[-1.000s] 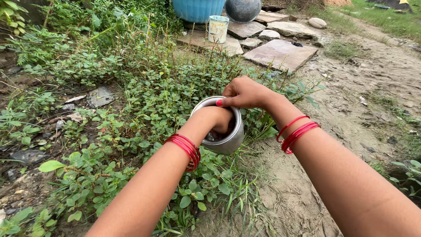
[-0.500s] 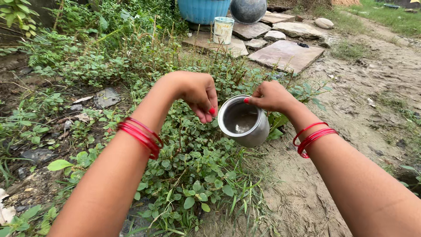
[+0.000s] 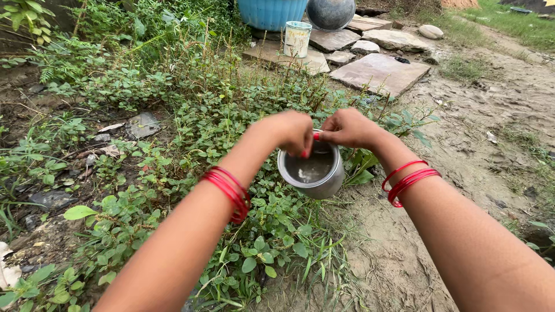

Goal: The person fills a metal pot with water from a white container and pours it onto several green plants in an outdoor garden.

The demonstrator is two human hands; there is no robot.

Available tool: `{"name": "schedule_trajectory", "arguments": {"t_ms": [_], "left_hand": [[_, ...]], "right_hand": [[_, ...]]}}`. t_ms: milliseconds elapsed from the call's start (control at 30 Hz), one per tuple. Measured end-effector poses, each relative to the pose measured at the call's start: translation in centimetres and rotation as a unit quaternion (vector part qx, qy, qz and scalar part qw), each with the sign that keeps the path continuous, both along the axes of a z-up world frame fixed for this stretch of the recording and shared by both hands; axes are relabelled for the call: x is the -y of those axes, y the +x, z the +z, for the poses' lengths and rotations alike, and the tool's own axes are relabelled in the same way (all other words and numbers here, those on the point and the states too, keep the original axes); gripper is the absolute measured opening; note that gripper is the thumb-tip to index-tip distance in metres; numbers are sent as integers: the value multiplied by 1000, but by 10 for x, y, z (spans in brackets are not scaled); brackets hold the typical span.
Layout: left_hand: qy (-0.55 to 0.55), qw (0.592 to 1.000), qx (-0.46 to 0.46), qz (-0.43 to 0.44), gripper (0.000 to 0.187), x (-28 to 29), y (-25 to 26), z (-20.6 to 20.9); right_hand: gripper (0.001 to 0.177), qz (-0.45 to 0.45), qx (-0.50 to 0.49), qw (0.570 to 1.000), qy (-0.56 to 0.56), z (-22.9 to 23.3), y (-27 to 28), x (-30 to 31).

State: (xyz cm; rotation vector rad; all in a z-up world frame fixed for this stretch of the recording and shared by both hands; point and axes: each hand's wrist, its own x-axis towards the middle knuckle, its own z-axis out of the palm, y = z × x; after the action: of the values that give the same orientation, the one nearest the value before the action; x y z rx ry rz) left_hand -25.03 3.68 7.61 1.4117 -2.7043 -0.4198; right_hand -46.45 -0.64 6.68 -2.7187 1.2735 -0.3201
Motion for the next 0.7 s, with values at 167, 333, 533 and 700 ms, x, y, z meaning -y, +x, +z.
{"name": "schedule_trajectory", "arguments": {"t_ms": [167, 333, 533, 700], "left_hand": [[57, 995, 67, -52, 29, 13, -38, -74], [54, 995, 79, 8, 25, 29, -37, -103], [204, 976, -28, 76, 12, -2, -7, -33], [-74, 993, -61, 61, 21, 16, 40, 39]], "right_hand": [[44, 80, -12, 997, 7, 6, 25, -13], [48, 56, -37, 998, 21, 8, 41, -22], [33, 11, -4, 999, -45, -8, 35, 2], [42, -132, -33, 989, -64, -14, 33, -1]]}}
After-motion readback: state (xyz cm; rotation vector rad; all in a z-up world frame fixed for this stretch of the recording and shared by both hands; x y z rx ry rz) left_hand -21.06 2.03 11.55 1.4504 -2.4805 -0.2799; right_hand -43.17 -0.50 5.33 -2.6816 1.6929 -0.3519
